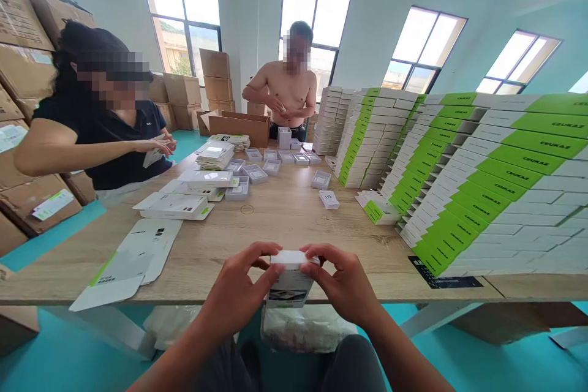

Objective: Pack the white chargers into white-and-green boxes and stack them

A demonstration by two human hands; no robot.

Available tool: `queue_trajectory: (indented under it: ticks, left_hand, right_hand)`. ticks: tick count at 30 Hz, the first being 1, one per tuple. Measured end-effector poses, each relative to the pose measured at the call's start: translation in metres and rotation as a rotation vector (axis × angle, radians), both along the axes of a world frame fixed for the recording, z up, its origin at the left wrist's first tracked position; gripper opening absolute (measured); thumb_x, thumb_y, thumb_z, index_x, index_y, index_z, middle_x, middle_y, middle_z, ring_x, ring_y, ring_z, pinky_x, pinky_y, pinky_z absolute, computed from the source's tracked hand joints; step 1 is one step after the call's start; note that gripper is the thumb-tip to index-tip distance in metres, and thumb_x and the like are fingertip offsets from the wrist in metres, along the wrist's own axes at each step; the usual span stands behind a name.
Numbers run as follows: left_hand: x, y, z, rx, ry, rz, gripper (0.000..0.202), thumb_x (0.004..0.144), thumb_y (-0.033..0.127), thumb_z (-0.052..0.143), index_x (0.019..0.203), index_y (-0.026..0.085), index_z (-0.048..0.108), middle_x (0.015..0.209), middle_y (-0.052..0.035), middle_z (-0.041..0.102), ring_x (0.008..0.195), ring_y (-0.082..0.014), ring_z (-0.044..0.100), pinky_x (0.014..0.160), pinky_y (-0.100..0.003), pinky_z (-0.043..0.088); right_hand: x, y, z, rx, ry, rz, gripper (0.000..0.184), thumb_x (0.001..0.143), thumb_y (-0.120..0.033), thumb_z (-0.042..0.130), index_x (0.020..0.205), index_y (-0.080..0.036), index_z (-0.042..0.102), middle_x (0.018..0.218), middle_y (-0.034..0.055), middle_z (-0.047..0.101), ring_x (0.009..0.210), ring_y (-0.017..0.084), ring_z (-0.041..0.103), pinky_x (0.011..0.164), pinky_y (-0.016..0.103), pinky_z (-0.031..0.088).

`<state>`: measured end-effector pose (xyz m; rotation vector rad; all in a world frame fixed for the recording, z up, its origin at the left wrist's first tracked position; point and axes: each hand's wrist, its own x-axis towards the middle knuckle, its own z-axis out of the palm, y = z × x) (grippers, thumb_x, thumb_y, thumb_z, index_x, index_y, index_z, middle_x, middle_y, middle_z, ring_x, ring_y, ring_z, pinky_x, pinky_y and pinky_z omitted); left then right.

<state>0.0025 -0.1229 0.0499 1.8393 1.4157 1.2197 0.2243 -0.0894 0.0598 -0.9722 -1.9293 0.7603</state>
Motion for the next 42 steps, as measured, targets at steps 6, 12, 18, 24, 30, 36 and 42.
queue_trajectory:
  ticks: [6, 12, 18, 24, 30, 36, 42]
  left_hand:
    - [0.005, -0.002, 0.001, 0.087, -0.088, 0.002, 0.017, 0.092, 0.03, 0.065, 0.098, 0.027, 0.08, 0.115, -0.0027, 0.077, 0.106, -0.0202, 0.073, 0.088, -0.027, 0.061]
    - [0.004, 0.001, 0.004, 0.126, -0.068, -0.011, 0.016, 0.091, 0.027, 0.067, 0.098, 0.027, 0.082, 0.112, -0.0021, 0.079, 0.102, -0.019, 0.075, 0.088, -0.026, 0.061]
    - [-0.009, 0.006, -0.003, 0.274, 0.058, -0.097, 0.021, 0.094, 0.022, 0.065, 0.108, 0.028, 0.079, 0.117, -0.003, 0.078, 0.104, -0.0182, 0.075, 0.091, -0.025, 0.06]
    - [-0.015, 0.009, -0.046, 0.355, 0.039, -0.176, 0.042, 0.092, 0.016, 0.067, 0.131, 0.03, 0.063, 0.14, -0.0072, 0.065, 0.123, -0.0214, 0.066, 0.101, -0.032, 0.056]
    - [0.021, -0.006, -0.06, 0.185, 0.045, -0.054, 0.036, 0.095, 0.029, 0.064, 0.13, 0.027, 0.058, 0.114, -0.0061, 0.075, 0.099, -0.0216, 0.072, 0.079, -0.029, 0.061]
    - [0.037, 0.021, -0.019, 0.848, 0.507, -0.119, 0.035, 0.102, 0.019, 0.046, 0.131, 0.027, 0.065, 0.122, -0.006, 0.072, 0.122, -0.0263, 0.059, 0.121, -0.053, 0.021]
    - [0.029, 0.047, -0.046, 0.743, 0.558, -0.036, 0.038, 0.097, 0.02, 0.057, 0.134, 0.025, 0.061, 0.128, -0.0073, 0.069, 0.122, -0.023, 0.06, 0.11, -0.038, 0.04]
  right_hand:
    - [0.0, 0.001, -0.006, 0.005, 0.069, 0.004, 0.007, 0.091, -0.03, 0.071, 0.087, -0.024, 0.074, 0.107, 0.0041, 0.079, 0.094, 0.019, 0.073, 0.08, 0.03, 0.057]
    - [0.011, 0.01, -0.015, 0.183, 0.026, 0.102, 0.009, 0.092, -0.027, 0.072, 0.1, -0.027, 0.076, 0.116, 0.0055, 0.077, 0.106, 0.02, 0.073, 0.092, 0.033, 0.057]
    - [0.015, 0.015, -0.013, 0.33, -0.017, 0.168, 0.011, 0.091, -0.023, 0.073, 0.102, -0.024, 0.075, 0.116, 0.0078, 0.077, 0.101, 0.019, 0.074, 0.088, 0.03, 0.059]
    - [0.017, 0.014, -0.022, 0.454, -0.139, 0.217, 0.016, 0.094, -0.017, 0.067, 0.108, -0.024, 0.071, 0.127, 0.0104, 0.072, 0.111, 0.021, 0.069, 0.094, 0.035, 0.056]
    - [0.027, -0.006, 0.004, 0.062, -0.034, 0.028, 0.024, 0.087, -0.042, 0.074, 0.102, -0.024, 0.067, 0.125, 0.0104, 0.071, 0.109, 0.024, 0.07, 0.091, 0.035, 0.056]
    - [0.032, 0.003, 0.027, -0.04, -0.423, 0.012, 0.059, 0.073, -0.039, 0.081, 0.127, -0.027, 0.061, 0.118, 0.0044, 0.072, 0.105, 0.024, 0.068, 0.094, 0.034, 0.052]
    - [0.104, 0.128, -0.007, 0.129, -0.876, -0.667, 0.057, 0.093, -0.041, 0.06, 0.143, -0.014, 0.051, 0.148, 0.0206, 0.05, 0.136, 0.032, 0.046, 0.113, 0.044, 0.035]
